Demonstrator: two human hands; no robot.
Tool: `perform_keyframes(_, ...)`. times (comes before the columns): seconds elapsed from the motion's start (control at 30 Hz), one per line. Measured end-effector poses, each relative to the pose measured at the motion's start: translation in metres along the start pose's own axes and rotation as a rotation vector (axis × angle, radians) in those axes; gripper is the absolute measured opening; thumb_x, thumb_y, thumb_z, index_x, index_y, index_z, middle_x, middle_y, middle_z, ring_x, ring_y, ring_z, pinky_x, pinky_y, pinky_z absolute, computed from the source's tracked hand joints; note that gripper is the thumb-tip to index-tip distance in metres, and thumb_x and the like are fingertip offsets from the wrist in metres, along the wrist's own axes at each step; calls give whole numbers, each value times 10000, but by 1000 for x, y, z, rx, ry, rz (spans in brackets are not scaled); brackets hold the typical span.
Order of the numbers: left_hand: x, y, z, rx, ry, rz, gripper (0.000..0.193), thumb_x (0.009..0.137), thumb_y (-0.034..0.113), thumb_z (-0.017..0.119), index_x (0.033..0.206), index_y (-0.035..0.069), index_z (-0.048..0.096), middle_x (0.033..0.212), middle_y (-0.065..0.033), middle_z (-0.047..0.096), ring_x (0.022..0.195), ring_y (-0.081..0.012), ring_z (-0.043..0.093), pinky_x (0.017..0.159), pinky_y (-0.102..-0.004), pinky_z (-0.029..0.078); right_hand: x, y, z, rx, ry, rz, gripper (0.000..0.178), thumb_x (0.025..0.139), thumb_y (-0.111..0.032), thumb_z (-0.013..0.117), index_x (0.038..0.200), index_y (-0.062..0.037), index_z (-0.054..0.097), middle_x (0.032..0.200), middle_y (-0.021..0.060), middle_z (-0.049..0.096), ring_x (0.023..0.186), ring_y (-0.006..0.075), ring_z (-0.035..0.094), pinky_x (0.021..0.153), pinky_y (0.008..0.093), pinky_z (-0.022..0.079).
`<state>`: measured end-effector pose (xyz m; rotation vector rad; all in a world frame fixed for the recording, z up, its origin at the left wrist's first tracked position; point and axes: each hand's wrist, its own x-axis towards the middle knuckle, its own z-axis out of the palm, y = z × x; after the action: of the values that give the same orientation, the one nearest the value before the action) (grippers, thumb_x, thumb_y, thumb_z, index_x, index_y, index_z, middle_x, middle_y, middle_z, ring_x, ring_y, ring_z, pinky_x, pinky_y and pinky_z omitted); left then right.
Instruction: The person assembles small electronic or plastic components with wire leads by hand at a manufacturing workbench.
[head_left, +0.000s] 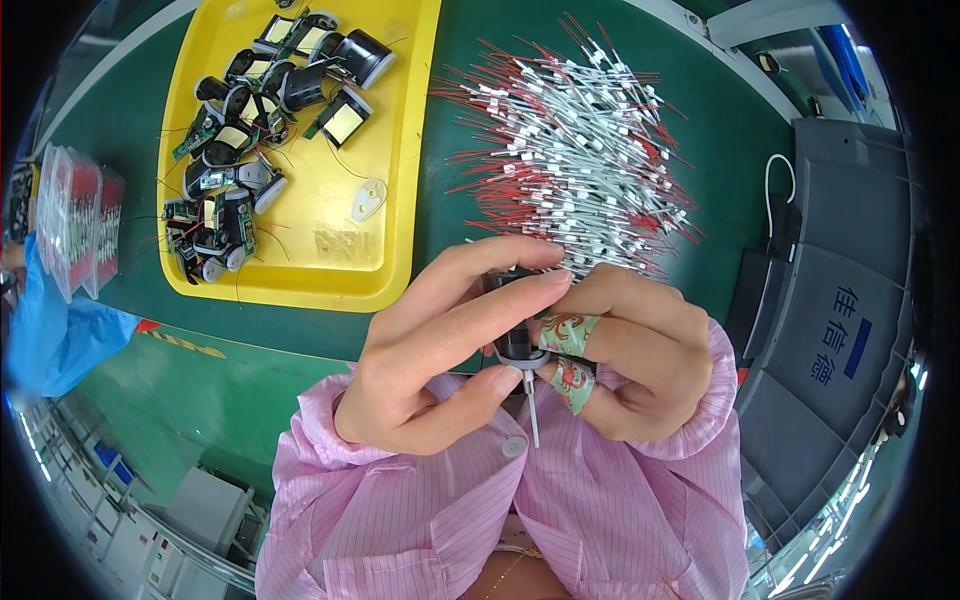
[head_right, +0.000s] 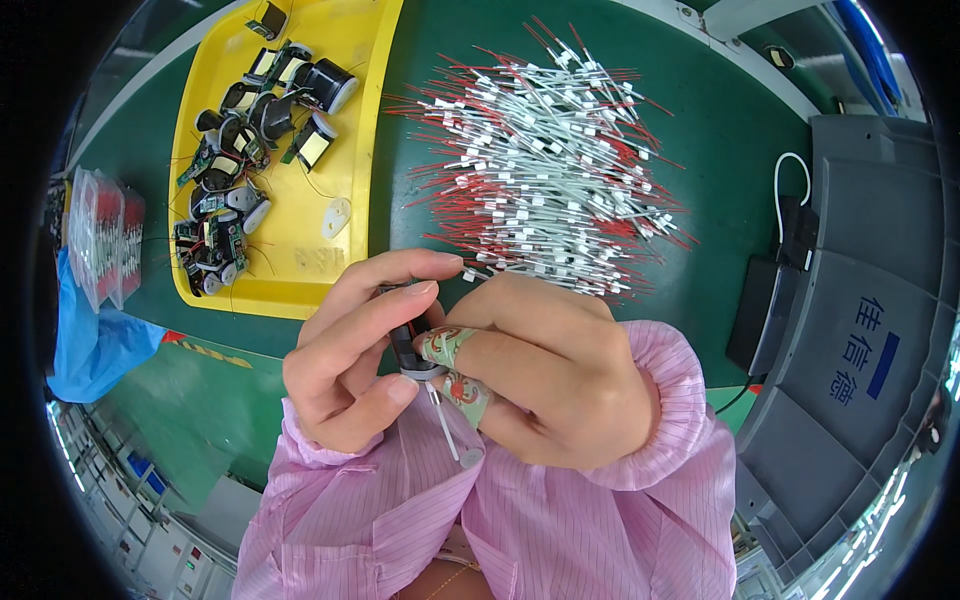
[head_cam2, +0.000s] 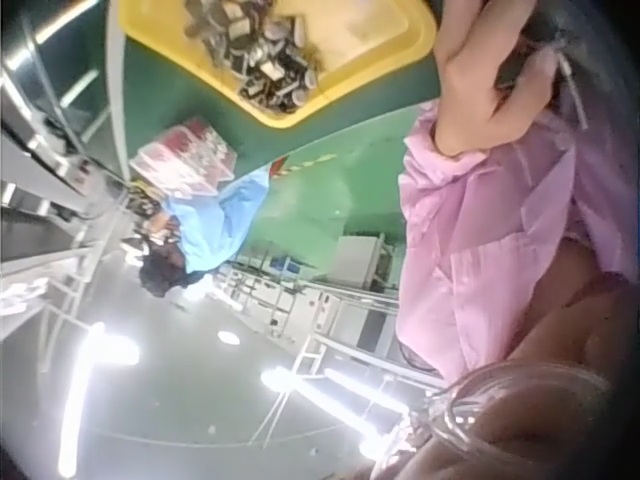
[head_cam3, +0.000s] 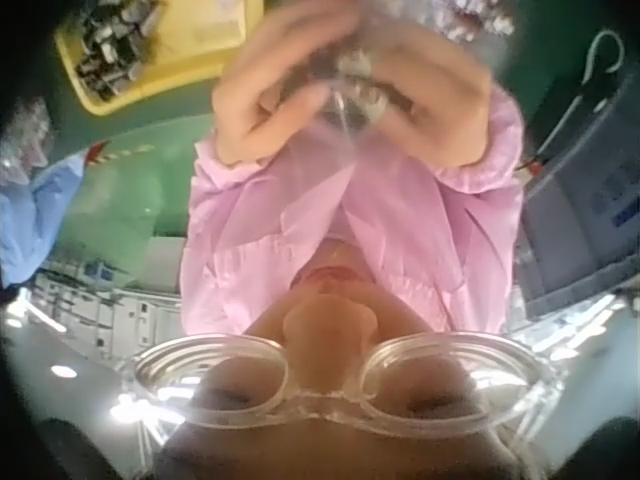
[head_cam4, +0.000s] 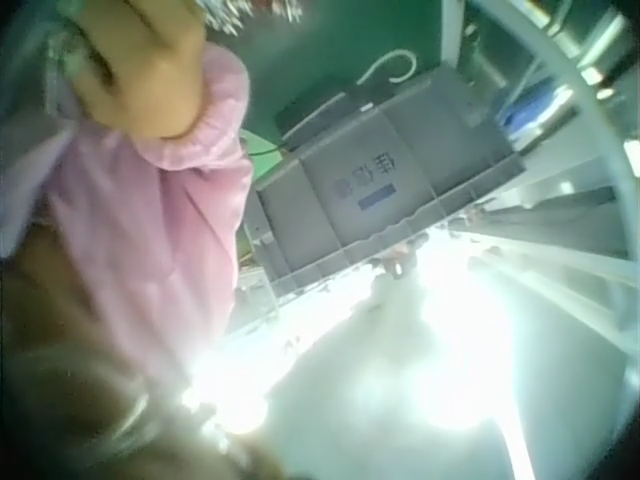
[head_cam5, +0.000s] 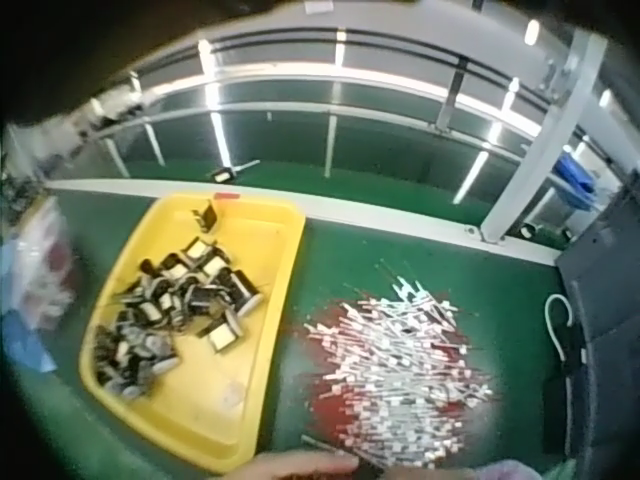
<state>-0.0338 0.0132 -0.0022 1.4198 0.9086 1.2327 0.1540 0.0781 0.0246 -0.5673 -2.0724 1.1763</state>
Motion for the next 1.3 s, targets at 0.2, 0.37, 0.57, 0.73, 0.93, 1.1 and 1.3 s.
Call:
perform_keyframes(0.2,1,-7,-1,49,7,106,467,836,136,593,1225,-116,534,1228,-378,495,1120,-385,547,870,-399,481,-2,1,2,15,10,-4,274,571,73,642,844,58,628,820,144,599,603,239,591,494,308,471)
perform_keyframes(0.37,1,-6,2,-23,20,98,456,835,143,638,1200,-117,551,1220,-384,497,1112,-399,559,866,-405,497,-5,0,1,105,20,70,263,576,73,643,837,45,630,832,141,605,590,223,584,488,299,468)
perform_keyframes(0.57,1,-9,-1,19,-3,147,473,822,151,680,1184,-128,560,1189,-384,519,1100,-408,571,866,-412,505,-4,-3,-1,141,-40,142,273,578,133,615,830,33,642,848,135,620,613,217,608,499,291,475)
perform_keyframes(0.73,0,-9,0,6,0,160,470,836,163,675,1185,-129,559,1171,-394,524,1071,-406,585,855,-411,507,-4,-6,0,133,-15,128,273,573,146,595,815,28,644,852,132,627,629,218,623,499,292,475)
perform_keyframes(0.93,0,-10,-1,6,-5,201,439,858,156,649,1179,-130,559,1155,-405,525,1005,-388,609,804,-393,517,-7,-5,3,143,-8,148,310,536,146,552,805,18,638,852,124,629,606,207,608,465,286,444)
perform_keyframes(1.1,2,-11,-1,45,-9,230,408,876,147,623,1181,-117,566,1145,-388,530,844,-299,617,665,-344,522,-9,-3,6,150,22,152,285,532,135,545,784,16,603,863,134,625,590,205,594,449,286,428)
perform_keyframes(1.3,0,-12,10,11,115,252,391,750,-72,574,1136,-110,625,1182,-299,527,817,-227,596,647,-293,498,-12,-1,11,214,65,94,231,581,99,584,799,25,596,869,152,621,602,213,602,463,282,452)
